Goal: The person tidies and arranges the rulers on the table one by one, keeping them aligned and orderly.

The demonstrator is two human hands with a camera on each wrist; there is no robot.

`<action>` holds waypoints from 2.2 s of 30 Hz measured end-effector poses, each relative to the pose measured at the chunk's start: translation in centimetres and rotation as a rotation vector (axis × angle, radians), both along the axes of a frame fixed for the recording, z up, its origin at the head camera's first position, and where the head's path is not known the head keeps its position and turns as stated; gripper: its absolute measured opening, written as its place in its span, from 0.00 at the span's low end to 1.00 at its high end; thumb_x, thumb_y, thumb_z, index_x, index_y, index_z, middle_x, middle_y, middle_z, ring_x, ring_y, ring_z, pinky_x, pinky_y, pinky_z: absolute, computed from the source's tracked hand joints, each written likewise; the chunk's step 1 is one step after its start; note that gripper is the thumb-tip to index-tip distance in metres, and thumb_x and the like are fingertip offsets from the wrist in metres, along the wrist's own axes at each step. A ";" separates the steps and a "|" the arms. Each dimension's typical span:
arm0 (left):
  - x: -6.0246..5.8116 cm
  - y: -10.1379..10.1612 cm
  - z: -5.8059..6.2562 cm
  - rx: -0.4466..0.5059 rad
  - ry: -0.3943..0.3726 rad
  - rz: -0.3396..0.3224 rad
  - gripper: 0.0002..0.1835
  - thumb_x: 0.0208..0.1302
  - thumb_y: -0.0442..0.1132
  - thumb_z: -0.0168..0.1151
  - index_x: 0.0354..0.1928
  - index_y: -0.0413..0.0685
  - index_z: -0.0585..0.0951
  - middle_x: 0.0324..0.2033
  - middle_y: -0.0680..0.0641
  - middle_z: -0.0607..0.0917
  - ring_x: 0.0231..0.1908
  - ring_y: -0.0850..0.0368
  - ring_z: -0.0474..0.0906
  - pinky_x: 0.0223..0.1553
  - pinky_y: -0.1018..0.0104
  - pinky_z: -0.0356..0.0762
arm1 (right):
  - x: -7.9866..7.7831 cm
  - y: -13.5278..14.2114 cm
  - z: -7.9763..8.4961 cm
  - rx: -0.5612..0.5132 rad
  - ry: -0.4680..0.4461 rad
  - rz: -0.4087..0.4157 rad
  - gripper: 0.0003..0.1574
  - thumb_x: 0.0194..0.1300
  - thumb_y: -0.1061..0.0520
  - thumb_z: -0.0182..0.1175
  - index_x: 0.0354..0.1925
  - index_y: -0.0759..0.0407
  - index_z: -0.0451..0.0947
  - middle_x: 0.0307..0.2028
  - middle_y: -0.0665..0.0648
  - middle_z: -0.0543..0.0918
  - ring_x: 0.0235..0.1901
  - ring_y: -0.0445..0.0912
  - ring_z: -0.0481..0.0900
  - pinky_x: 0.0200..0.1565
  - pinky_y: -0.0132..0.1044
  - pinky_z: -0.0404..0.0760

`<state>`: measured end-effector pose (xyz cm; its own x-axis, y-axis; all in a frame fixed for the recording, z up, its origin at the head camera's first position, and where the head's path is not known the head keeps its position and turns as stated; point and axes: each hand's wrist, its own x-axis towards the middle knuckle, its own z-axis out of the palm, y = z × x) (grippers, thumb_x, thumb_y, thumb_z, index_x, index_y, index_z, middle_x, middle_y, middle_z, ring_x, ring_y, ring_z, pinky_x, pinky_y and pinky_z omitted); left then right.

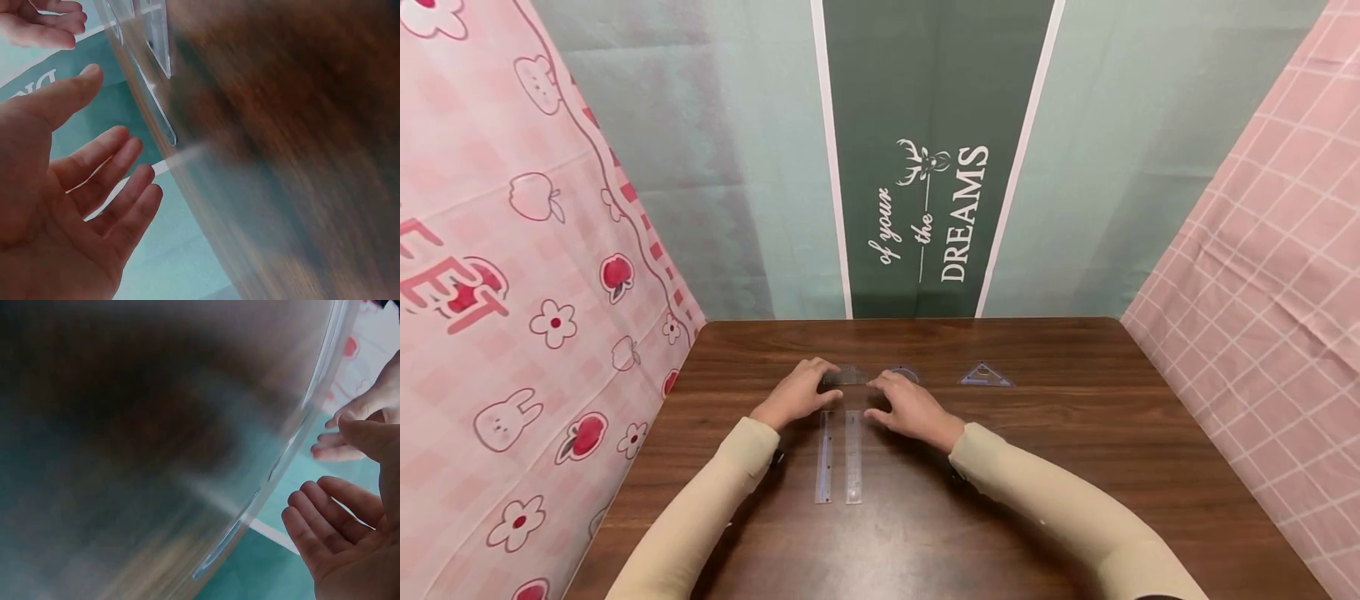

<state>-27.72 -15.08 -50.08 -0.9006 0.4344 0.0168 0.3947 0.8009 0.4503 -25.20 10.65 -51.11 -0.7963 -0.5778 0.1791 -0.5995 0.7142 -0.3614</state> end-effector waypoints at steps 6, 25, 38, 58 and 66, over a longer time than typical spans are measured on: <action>-0.9 0.0 -0.3 -0.006 -0.008 0.023 0.28 0.76 0.47 0.70 0.69 0.39 0.79 0.68 0.38 0.78 0.71 0.38 0.70 0.68 0.41 0.73 | -2.1 -0.3 0.1 -0.016 -0.027 -0.018 0.34 0.72 0.46 0.73 0.66 0.66 0.80 0.57 0.61 0.83 0.59 0.55 0.82 0.62 0.51 0.81; -3.2 1.2 -0.6 -0.144 0.000 0.058 0.29 0.73 0.51 0.72 0.67 0.41 0.81 0.64 0.40 0.81 0.67 0.41 0.75 0.65 0.40 0.77 | -5.8 -1.5 -1.3 0.010 -0.089 -0.062 0.34 0.74 0.44 0.71 0.67 0.64 0.79 0.58 0.59 0.80 0.59 0.52 0.80 0.62 0.46 0.81; -3.6 1.7 -1.0 -0.222 0.056 0.084 0.27 0.69 0.54 0.75 0.61 0.44 0.85 0.57 0.42 0.84 0.60 0.42 0.81 0.61 0.43 0.81 | -6.3 -3.2 -1.4 0.150 -0.135 -0.114 0.37 0.74 0.41 0.70 0.69 0.62 0.78 0.57 0.59 0.78 0.59 0.51 0.78 0.59 0.45 0.81; -3.4 1.6 -1.2 -0.212 0.064 0.111 0.23 0.69 0.52 0.76 0.58 0.45 0.87 0.57 0.40 0.85 0.58 0.39 0.83 0.57 0.43 0.83 | -5.7 -4.1 -0.4 0.197 -0.148 -0.127 0.33 0.73 0.42 0.71 0.65 0.61 0.83 0.54 0.58 0.78 0.56 0.51 0.78 0.59 0.43 0.80; -3.1 2.1 -1.1 -0.199 0.057 0.096 0.23 0.69 0.50 0.76 0.57 0.41 0.87 0.52 0.39 0.86 0.55 0.39 0.84 0.57 0.44 0.83 | -5.4 -4.5 -0.3 0.226 -0.173 -0.176 0.33 0.74 0.42 0.70 0.67 0.59 0.82 0.71 0.63 0.75 0.74 0.56 0.71 0.70 0.48 0.75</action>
